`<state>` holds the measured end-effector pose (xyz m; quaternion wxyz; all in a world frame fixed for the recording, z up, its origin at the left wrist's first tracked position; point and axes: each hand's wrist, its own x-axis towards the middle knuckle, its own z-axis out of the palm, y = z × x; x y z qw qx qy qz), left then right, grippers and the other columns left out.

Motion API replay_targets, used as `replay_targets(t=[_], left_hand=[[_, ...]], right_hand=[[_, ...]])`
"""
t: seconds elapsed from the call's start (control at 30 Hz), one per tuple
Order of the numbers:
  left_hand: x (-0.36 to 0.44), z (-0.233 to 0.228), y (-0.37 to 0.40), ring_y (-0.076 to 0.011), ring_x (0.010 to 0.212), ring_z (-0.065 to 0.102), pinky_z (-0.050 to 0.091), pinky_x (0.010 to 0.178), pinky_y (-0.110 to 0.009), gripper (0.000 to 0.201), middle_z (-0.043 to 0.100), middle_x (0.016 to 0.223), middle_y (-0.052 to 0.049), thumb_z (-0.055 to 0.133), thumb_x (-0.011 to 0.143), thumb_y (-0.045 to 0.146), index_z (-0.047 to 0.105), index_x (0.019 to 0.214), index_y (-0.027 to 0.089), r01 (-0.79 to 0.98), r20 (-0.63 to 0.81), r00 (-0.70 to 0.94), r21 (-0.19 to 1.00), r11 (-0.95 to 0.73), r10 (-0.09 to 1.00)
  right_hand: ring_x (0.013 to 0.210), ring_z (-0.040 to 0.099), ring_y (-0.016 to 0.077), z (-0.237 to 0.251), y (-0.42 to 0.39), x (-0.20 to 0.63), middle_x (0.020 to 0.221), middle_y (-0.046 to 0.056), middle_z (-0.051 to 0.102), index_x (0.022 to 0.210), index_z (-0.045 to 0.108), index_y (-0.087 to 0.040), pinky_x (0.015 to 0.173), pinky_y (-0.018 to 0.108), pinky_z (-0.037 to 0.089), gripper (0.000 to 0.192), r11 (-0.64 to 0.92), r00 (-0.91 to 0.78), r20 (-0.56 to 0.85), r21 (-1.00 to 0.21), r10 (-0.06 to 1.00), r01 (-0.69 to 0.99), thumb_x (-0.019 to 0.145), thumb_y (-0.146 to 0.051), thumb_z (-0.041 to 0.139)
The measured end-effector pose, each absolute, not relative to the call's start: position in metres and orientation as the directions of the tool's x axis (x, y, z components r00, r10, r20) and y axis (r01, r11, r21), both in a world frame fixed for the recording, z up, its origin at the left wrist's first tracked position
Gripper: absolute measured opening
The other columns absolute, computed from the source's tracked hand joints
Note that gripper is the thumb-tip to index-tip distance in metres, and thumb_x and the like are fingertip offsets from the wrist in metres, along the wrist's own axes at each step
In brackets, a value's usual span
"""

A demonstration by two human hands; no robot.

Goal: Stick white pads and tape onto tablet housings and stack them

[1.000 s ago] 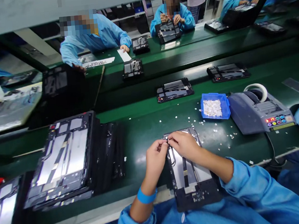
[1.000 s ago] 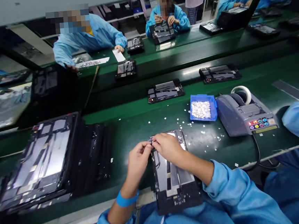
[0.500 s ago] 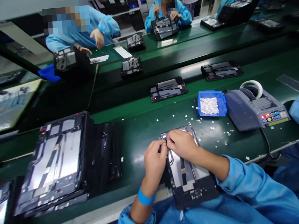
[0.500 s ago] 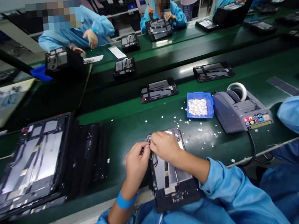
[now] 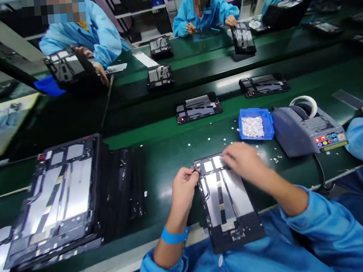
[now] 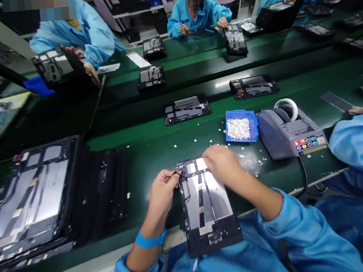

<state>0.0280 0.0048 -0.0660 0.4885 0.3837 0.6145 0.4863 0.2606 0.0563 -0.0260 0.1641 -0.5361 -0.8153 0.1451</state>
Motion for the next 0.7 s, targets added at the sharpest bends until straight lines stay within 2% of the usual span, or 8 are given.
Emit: replay_targets(t=[0.1, 0.27, 0.4, 0.5, 0.6, 0.7], left_hand=[[0.029, -0.068, 0.002, -0.0113, 0.062, 0.056, 0.045, 0.062, -0.023, 0.02, 0.062, 0.07, 0.003, 0.072, 0.074, 0.031, 0.055, 0.075, 0.02, 0.008, -0.195, -0.255, 0.979, 0.204, 0.947], [0.03, -0.067, -0.005, -0.016, 0.072, 0.066, 0.052, 0.068, -0.027, 0.011, 0.07, 0.076, -0.001, 0.068, 0.077, 0.029, 0.061, 0.076, 0.02, 0.161, -0.085, -0.29, 0.977, 0.136, 0.953], [0.03, -0.059, -0.012, -0.0191, 0.078, 0.071, 0.055, 0.071, -0.03, 0.004, 0.076, 0.083, -0.003, 0.065, 0.08, 0.025, 0.068, 0.078, 0.022, 0.391, 0.038, -0.275, 0.917, 0.075, 0.961], [0.028, -0.055, -0.015, -0.0204, 0.083, 0.073, 0.057, 0.075, -0.032, 0.005, 0.078, 0.086, -0.004, 0.065, 0.081, 0.023, 0.069, 0.078, 0.023, 0.469, 0.106, -0.233, 0.883, 0.016, 0.967], [0.026, -0.058, -0.014, -0.0207, 0.084, 0.073, 0.057, 0.076, -0.032, 0.005, 0.078, 0.088, -0.004, 0.066, 0.081, 0.023, 0.069, 0.077, 0.022, 0.446, 0.076, -0.21, 0.895, 0.026, 0.975], [0.023, -0.064, -0.008, -0.0194, 0.08, 0.072, 0.055, 0.072, -0.03, 0.008, 0.077, 0.087, -0.005, 0.069, 0.079, 0.028, 0.067, 0.077, 0.021, 0.308, -0.05, -0.229, 0.944, 0.121, 0.972]], right_hand=[[0.094, 0.065, 0.0221, -0.038, 0.032, 0.199, 0.094, 0.007, 0.075, 0.094, 0.073, -0.02, 0.091, 0.033, 0.045, 0.022, 0.494, -0.512, 0.106, -0.483, 0.852, 0.723, 0.103, -0.025, 0.054], [0.094, 0.066, 0.0229, -0.047, 0.028, 0.177, 0.097, 0.008, 0.075, 0.098, 0.074, -0.018, 0.089, 0.033, 0.046, 0.02, 0.48, -0.501, 0.097, -0.485, 0.86, 0.731, 0.102, -0.023, 0.055], [0.091, 0.065, 0.0228, -0.044, 0.032, 0.18, 0.092, 0.009, 0.074, 0.089, 0.073, -0.019, 0.087, 0.031, 0.045, 0.018, 0.461, -0.474, 0.098, -0.468, 0.875, 0.754, 0.096, -0.017, 0.056], [0.086, 0.064, 0.0217, -0.043, 0.033, 0.171, 0.086, 0.007, 0.072, 0.082, 0.07, -0.02, 0.081, 0.03, 0.044, 0.017, 0.426, -0.454, 0.076, -0.505, 0.888, 0.75, 0.089, -0.012, 0.057], [0.081, 0.062, 0.0201, -0.041, 0.04, 0.171, 0.081, 0.004, 0.07, 0.077, 0.067, -0.021, 0.076, 0.028, 0.042, 0.016, 0.418, -0.47, 0.059, -0.563, 0.881, 0.713, 0.083, -0.009, 0.058], [0.08, 0.061, 0.0192, -0.032, 0.059, 0.207, 0.08, 0.003, 0.07, 0.074, 0.065, -0.021, 0.074, 0.027, 0.041, 0.015, 0.372, -0.389, 0.101, -0.58, 0.916, 0.725, 0.08, -0.009, 0.058]])
